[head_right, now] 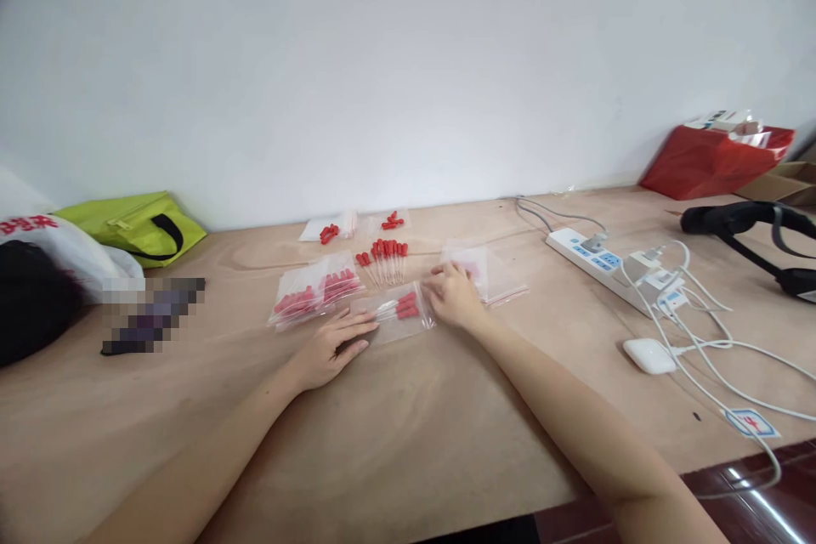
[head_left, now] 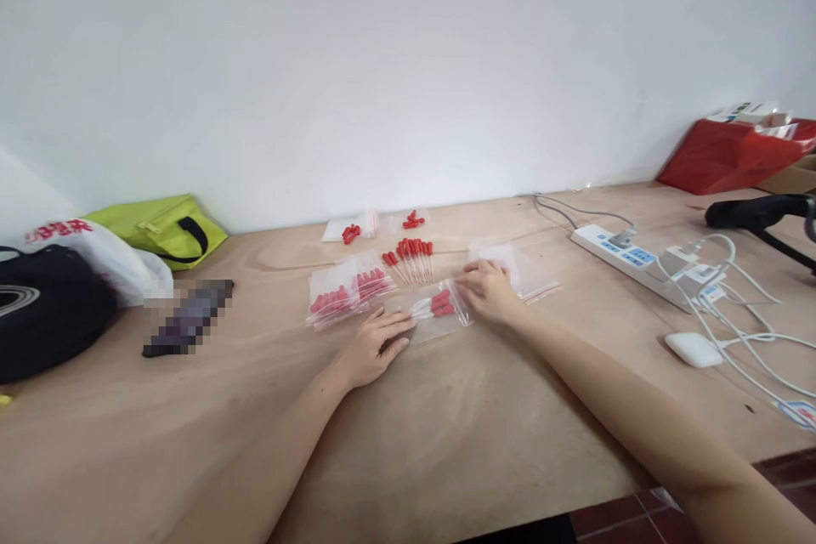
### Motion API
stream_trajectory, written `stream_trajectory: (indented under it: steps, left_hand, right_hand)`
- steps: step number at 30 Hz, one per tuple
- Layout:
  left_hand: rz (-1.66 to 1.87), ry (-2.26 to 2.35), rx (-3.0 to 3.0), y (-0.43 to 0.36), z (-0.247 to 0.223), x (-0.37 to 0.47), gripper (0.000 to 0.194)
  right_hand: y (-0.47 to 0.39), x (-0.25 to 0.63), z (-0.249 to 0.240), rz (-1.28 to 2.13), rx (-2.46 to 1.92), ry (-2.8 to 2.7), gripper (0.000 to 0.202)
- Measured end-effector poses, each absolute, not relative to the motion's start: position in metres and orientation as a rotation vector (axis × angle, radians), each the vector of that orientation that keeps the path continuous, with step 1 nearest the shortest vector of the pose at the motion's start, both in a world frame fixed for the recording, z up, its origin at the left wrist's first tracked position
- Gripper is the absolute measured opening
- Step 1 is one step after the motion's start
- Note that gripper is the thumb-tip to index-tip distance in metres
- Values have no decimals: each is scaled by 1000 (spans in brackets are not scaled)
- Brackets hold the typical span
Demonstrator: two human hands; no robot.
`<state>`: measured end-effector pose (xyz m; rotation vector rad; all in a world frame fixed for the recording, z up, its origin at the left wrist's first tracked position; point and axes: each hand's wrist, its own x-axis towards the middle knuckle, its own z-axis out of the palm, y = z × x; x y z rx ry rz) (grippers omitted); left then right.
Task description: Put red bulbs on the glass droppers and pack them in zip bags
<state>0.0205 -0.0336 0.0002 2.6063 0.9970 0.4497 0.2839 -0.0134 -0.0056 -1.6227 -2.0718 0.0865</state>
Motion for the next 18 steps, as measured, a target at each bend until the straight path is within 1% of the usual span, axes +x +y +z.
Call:
stream_trajectory:
  steps: [2, 5, 9, 11, 15, 18]
  left_hand:
    - [443, 995, 2617, -33, -1, 21, 33]
    - [434, 996, 2629, -33, -2, 20, 33]
    - [418, 993, 2632, -34, -2, 20, 33]
    - [401, 987, 2634, -35, -1, 20, 33]
    - [408, 983, 2642, -37, 0, 20, 32]
    - [432, 975, 2651, -38, 0, 19, 33]
  right_hand:
    - [3, 281, 2, 186, -1664, -1893, 24]
    - [32, 264, 11, 369, -1732, -1811, 19]
    - [65, 230, 11, 450, -1912, -1683, 27]
    - [77, 219, 8, 487, -1956, -1655, 27]
    - [91, 211, 7, 601, -1942, -1655, 15]
    - [92, 218, 10, 629, -1850, -1641, 18]
